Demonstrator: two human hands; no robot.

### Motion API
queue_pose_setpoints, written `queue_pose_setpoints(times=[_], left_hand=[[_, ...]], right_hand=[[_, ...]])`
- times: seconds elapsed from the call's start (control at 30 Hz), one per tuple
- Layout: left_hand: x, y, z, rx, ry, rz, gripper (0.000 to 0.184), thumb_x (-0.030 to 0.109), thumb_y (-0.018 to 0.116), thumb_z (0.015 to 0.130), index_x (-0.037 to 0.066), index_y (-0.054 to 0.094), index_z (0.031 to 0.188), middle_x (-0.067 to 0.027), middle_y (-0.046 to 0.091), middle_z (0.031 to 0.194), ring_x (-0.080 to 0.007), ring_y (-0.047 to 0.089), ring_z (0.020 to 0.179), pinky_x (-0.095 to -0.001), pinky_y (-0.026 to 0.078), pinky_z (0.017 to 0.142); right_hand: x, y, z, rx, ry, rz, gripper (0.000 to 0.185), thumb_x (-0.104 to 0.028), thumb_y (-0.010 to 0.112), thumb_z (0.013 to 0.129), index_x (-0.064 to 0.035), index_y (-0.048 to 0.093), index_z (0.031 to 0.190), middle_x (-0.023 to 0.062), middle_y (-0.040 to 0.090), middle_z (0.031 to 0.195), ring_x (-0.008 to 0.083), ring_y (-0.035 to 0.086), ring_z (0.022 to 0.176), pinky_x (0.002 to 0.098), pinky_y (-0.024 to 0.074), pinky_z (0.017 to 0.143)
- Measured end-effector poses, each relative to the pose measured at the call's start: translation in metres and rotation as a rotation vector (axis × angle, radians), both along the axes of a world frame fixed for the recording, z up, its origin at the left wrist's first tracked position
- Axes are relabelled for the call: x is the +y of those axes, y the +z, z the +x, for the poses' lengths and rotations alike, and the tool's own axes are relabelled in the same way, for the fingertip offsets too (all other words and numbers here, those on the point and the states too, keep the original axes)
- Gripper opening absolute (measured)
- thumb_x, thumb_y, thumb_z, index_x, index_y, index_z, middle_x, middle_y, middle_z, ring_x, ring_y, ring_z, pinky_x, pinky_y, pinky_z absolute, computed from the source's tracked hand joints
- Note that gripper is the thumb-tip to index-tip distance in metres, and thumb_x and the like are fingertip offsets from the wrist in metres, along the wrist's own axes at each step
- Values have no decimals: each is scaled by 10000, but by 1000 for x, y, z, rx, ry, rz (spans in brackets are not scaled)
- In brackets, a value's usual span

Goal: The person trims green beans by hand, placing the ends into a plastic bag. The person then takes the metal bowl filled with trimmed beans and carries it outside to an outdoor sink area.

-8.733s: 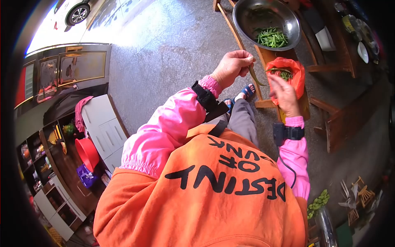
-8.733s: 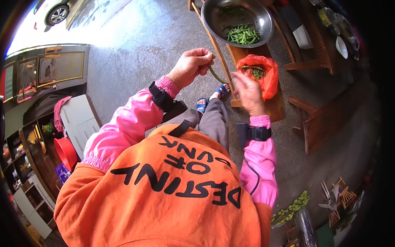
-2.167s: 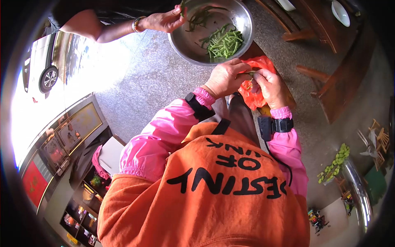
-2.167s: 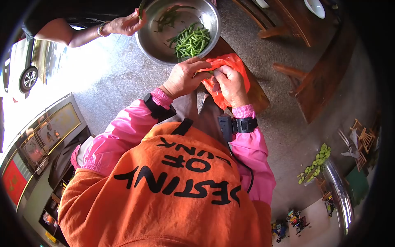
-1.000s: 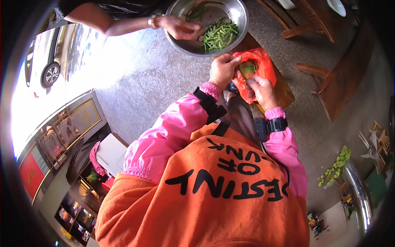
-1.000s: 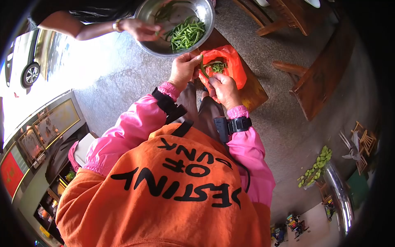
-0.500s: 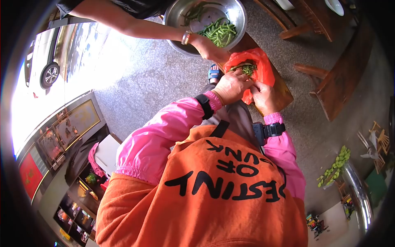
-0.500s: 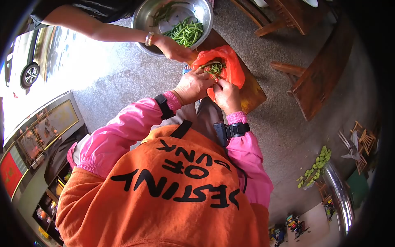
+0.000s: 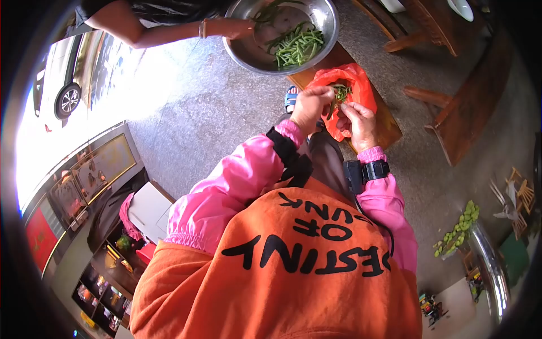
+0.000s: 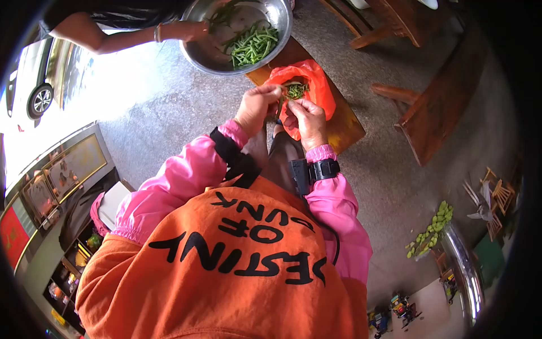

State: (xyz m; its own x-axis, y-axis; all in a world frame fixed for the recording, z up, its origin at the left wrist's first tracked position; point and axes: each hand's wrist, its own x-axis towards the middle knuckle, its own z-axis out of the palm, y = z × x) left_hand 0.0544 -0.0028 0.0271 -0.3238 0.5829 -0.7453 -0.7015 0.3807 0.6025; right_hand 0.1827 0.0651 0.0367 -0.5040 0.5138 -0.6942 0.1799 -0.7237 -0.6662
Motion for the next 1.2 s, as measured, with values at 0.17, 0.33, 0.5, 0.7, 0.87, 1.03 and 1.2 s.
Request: queue_pose_setpoints(times=[0.17, 0.33, 0.5, 0.7, 0.87, 1.03, 1.2], left_hand=[[2, 1, -29, -128, 180, 103, 85, 116, 563, 854, 58, 578, 914, 3, 572, 737, -85, 518, 574, -227, 432, 558], [-3, -5, -27, -129, 146, 101, 75, 116, 581, 844, 62, 575, 894, 3, 572, 736, -74, 507, 573, -213, 430, 558], [-5, -5, -20, -51, 52, 53, 72, 114, 615, 823, 75, 584, 876, 11, 575, 734, -65, 501, 583, -204, 428, 561], [-5, -11, -30, -72, 142, 48, 51, 112, 602, 829, 80, 581, 863, 9, 575, 736, -84, 532, 639, -229, 453, 617], [-6, -17, -44, -39, 222, 51, 43, 112, 590, 837, 73, 574, 843, -3, 578, 744, -95, 546, 631, -240, 474, 617], [-1, -18, -42, 27, 138, 49, 54, 113, 603, 830, 67, 574, 833, -3, 581, 728, -90, 547, 607, -236, 482, 604], [4, -17, -47, 59, 120, -12, 57, 107, 613, 820, 66, 573, 827, -1, 577, 696, -90, 548, 595, -233, 475, 584]], right_hand=[[-2, -9, 1, -119, 34, 191, 180, -135, 582, 829, -5, 613, 949, 0, 584, 690, 70, 526, 512, 202, 430, 471], [1, -6, -8, -112, 191, 236, 244, -185, 577, 853, 3, 599, 1005, -5, 571, 691, 62, 494, 499, 202, 401, 462], [5, -2, -16, -69, 230, 140, 245, -260, 560, 874, -22, 611, 898, -28, 526, 618, 45, 454, 471, 200, 366, 441], [4, -7, -15, -91, 342, 39, 158, -183, 572, 854, -43, 601, 786, -36, 510, 585, 35, 433, 438, 185, 337, 397], [3, -16, -19, -132, 231, 156, 156, -187, 591, 847, -33, 586, 828, -18, 532, 645, 39, 442, 458, 192, 362, 419], [12, -11, -33, -95, 406, 133, 251, -281, 563, 865, -31, 579, 878, -19, 518, 650, 47, 445, 465, 204, 353, 427], [15, -25, -31, -127, 457, 130, 246, -268, 544, 872, -29, 585, 836, -23, 495, 593, 52, 432, 440, 208, 345, 419]])
